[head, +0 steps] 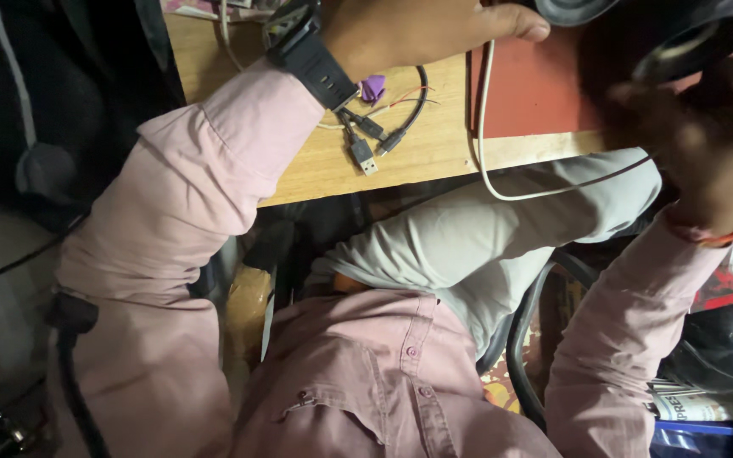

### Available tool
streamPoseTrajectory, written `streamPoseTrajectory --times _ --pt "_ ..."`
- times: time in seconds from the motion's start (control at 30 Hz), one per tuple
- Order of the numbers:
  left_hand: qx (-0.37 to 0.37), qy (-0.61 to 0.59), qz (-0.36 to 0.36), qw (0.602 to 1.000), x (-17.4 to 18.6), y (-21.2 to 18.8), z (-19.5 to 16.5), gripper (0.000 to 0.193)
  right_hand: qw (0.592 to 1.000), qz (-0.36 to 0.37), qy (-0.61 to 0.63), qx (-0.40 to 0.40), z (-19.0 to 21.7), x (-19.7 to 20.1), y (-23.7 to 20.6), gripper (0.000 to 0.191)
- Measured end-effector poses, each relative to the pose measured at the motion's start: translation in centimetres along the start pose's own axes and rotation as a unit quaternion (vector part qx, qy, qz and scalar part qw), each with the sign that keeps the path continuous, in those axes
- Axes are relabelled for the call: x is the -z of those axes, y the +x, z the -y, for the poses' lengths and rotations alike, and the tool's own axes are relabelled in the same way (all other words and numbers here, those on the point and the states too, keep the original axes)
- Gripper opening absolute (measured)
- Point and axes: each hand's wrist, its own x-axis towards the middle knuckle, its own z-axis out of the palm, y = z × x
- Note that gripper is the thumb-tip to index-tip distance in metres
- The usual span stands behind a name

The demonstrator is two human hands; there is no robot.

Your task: The person repairs small spherical speakers at a cluttered workbench. They open a black perforated speaker housing, manipulate and route its internal wires, press the housing halves together, apply tape around a housing, use a screwdriver on a component, and handle speaker drivers, placing the units on the bench.

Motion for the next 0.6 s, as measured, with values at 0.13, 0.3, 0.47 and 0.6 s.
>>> streamPoseTrajectory --times 0.13,0.3,0.47,0.6 --pt "-0.026 0.101 -0.033 0.994 -0.1 -0.2 -0.2 0.047 0.972 0.063 -0.062 0.219 4.5 -1.3 0.4 0.072" --pt "0.018 0.104 -0.008 0.994 -0.2 -0.3 0.0 0.048 0.969 0.048 -0.164 0.18 5.1 -0.6 0.4 0.073" --pt "-0.067 0.156 -0.032 0.985 0.2 -0.4 0.2 0.046 0.965 0.073 -0.137 0.213 4.6 0.1 0.2 0.08" --pt "-0.079 0.183 -0.023 0.98 0.7 -0.6 -0.1 0.05 0.971 0.083 -0.077 0.211 4.5 0.2 0.2 0.083"
